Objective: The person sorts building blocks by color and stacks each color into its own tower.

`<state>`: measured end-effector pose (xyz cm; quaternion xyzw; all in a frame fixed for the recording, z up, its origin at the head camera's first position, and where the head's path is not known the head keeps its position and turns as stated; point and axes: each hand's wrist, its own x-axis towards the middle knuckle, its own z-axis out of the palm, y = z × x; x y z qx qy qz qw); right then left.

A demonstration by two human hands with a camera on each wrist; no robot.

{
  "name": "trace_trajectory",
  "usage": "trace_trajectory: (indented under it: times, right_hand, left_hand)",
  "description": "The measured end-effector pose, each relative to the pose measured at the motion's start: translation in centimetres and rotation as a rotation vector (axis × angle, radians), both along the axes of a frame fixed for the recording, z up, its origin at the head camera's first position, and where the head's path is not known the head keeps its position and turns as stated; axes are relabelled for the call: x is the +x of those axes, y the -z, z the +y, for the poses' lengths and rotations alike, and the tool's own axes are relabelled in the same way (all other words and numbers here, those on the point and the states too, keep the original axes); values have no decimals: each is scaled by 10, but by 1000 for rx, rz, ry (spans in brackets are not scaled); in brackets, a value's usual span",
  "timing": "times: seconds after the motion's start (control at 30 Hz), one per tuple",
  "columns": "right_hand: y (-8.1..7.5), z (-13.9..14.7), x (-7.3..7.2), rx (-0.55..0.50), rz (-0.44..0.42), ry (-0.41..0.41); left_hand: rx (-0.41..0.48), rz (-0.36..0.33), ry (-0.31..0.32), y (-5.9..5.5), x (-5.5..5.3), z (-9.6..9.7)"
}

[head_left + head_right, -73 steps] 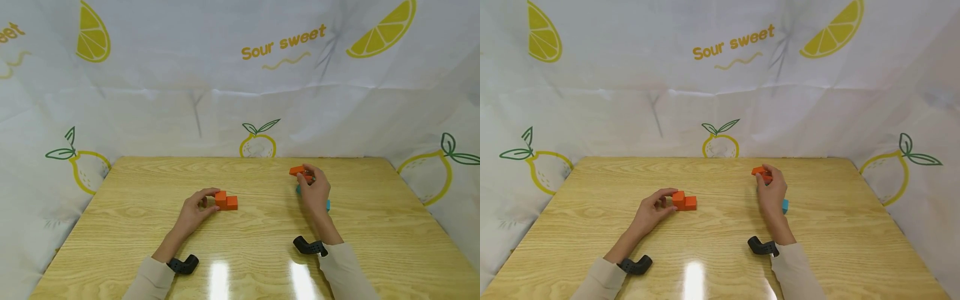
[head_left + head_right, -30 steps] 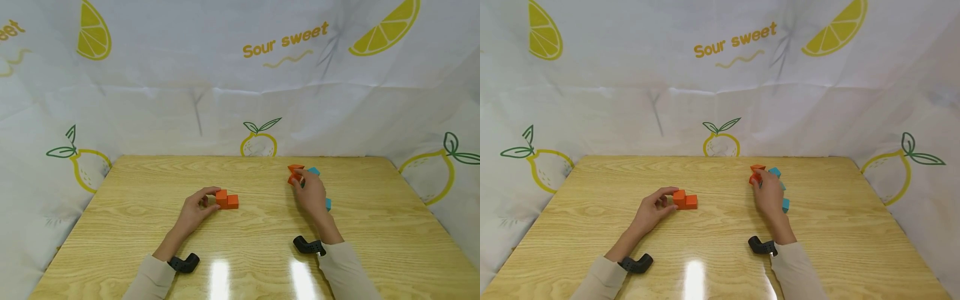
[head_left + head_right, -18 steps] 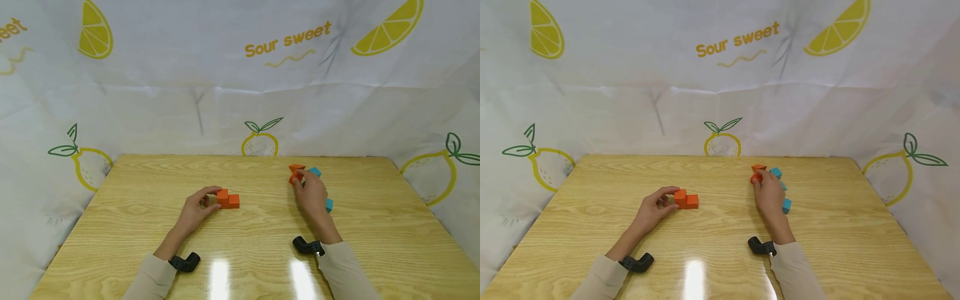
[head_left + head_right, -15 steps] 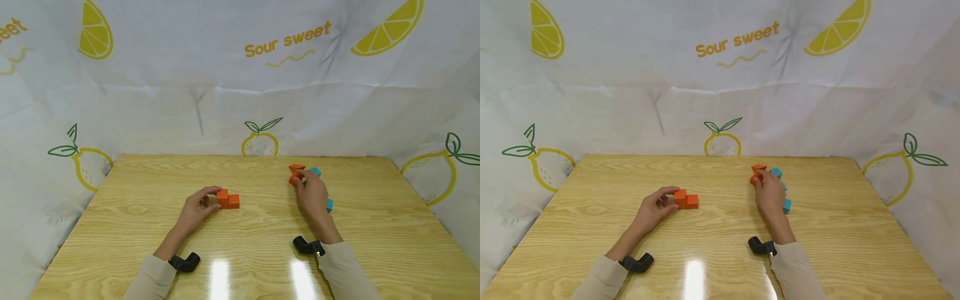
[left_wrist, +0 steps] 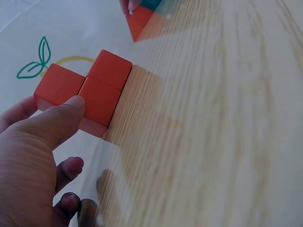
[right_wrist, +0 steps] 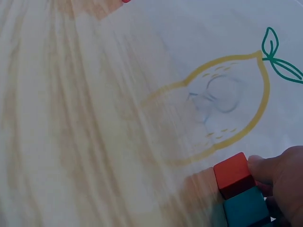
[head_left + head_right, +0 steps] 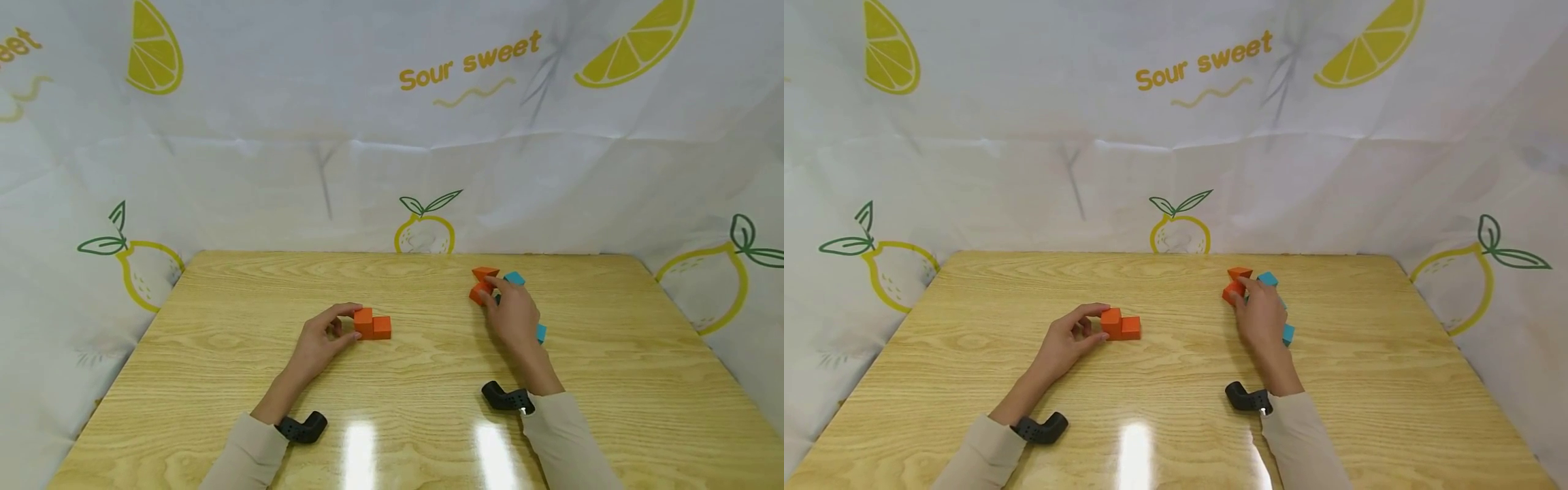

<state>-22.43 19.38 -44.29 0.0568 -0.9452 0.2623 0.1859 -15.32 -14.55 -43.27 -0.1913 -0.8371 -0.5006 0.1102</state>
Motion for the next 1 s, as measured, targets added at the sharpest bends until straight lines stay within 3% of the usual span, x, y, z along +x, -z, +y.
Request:
trace_trajectory:
  times: [0.13, 0.37, 0.43, 0.8, 1.0]
  right_hand:
    - [-4, 2, 1, 7, -36, -53]
    - [-9, 2, 3, 83, -78, -113]
    - [-10, 2, 3, 99, -81, -114]
    - [-8, -5, 2, 115, -49, -187]
    - [-8, -8, 4, 100, -63, -189]
  left_hand:
    - [-6, -11, -1, 0, -1, 0]
    - [-6, -17, -8, 31, -16, -7]
    - [-2, -14, -3, 34, -18, -8]
    - [-5, 32, 25, 40, -20, -13]
    - [6, 16, 19, 38, -20, -12]
